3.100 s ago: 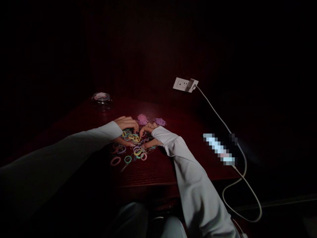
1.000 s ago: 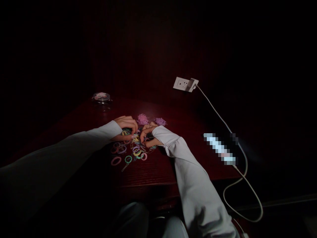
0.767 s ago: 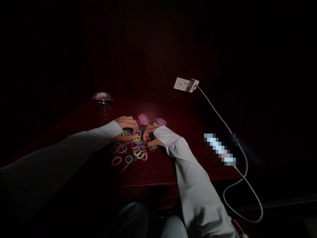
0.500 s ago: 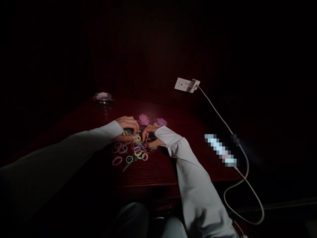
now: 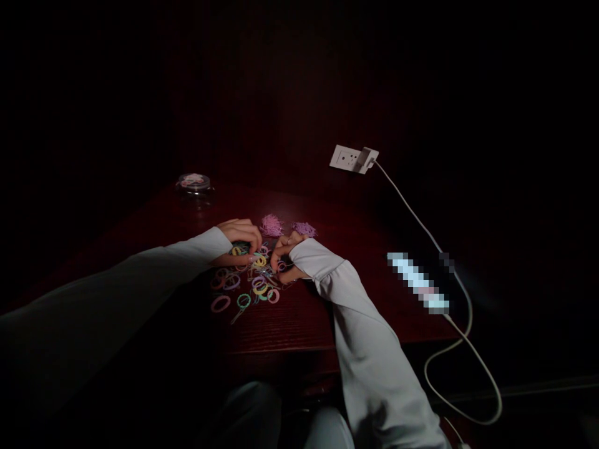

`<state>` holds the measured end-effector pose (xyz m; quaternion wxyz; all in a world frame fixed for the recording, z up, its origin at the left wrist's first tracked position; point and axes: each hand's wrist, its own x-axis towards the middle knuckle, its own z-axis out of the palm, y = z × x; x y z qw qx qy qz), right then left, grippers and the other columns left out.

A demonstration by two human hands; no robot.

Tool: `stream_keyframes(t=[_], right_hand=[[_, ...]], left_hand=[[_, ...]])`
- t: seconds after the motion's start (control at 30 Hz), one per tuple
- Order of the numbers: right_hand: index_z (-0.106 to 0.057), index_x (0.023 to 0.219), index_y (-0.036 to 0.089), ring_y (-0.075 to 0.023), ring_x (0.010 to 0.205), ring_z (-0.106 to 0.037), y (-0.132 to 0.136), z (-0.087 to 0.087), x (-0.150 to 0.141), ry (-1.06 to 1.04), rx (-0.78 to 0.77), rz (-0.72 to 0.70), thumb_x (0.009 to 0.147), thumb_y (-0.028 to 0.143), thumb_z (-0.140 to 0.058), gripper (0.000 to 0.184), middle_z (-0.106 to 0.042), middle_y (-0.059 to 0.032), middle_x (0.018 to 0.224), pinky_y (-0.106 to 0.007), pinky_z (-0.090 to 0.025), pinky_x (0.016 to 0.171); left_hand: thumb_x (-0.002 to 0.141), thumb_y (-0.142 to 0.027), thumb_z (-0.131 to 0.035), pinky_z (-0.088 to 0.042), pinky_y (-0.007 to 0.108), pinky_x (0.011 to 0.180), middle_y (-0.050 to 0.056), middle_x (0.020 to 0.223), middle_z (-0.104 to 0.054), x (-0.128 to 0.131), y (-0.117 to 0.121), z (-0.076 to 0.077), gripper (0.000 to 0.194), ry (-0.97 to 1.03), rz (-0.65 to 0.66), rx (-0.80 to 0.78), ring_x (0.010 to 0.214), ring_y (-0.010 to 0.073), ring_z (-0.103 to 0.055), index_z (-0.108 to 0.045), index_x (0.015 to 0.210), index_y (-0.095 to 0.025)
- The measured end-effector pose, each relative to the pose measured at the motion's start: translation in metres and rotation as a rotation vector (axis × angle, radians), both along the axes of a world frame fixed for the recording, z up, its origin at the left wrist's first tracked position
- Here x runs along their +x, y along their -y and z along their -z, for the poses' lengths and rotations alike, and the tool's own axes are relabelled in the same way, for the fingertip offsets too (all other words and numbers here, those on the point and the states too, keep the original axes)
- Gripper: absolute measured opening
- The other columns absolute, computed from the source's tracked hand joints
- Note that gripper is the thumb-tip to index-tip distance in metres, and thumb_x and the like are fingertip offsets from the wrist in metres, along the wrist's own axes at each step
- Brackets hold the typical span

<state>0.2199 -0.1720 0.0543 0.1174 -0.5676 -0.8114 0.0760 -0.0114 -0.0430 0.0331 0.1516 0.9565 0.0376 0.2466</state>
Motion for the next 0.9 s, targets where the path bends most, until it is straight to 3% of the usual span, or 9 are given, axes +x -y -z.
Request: stream_keyframes(t=[0.23,0.57,0.9], right_hand=[[-0.084,0.086,0.026,-0.0277,0.102,-0.06,0.0,0.003,-0.001,-0.036,0.013,-0.013,0.082,0.03,-0.088,0.007,-0.072,-0.0053,0.099,-0.051,-0.042,0.104],[-0.084,0.092,0.025,-0.0241,0.107,-0.057,-0.001,-0.012,-0.002,-0.071,-0.069,-0.073,0.086,0.032,-0.084,0.009,-0.071,-0.0038,0.108,-0.043,-0.038,0.107],[-0.085,0.097,0.025,-0.0249,0.109,-0.055,-0.006,-0.008,0.002,-0.123,-0.076,-0.012,0.086,0.032,-0.084,0.014,-0.071,-0.0041,0.107,-0.044,-0.035,0.109]], left_hand=[[0.096,-0.046,-0.069,-0.04,0.034,0.092,0.002,0.105,-0.08,0.0,-0.001,0.001,0.029,0.016,0.015,0.017,0.096,0.0195,-0.063,-0.068,0.08,-0.022],[0.096,-0.043,-0.069,-0.041,0.034,0.091,0.002,0.103,-0.08,0.002,0.0,0.002,0.026,0.029,0.023,0.021,0.096,0.0194,-0.063,-0.07,0.08,-0.022],[0.094,-0.049,-0.07,-0.042,0.034,0.092,0.002,0.106,-0.081,0.004,0.002,0.005,0.029,0.021,0.035,0.015,0.098,0.0201,-0.065,-0.074,0.083,-0.023]])
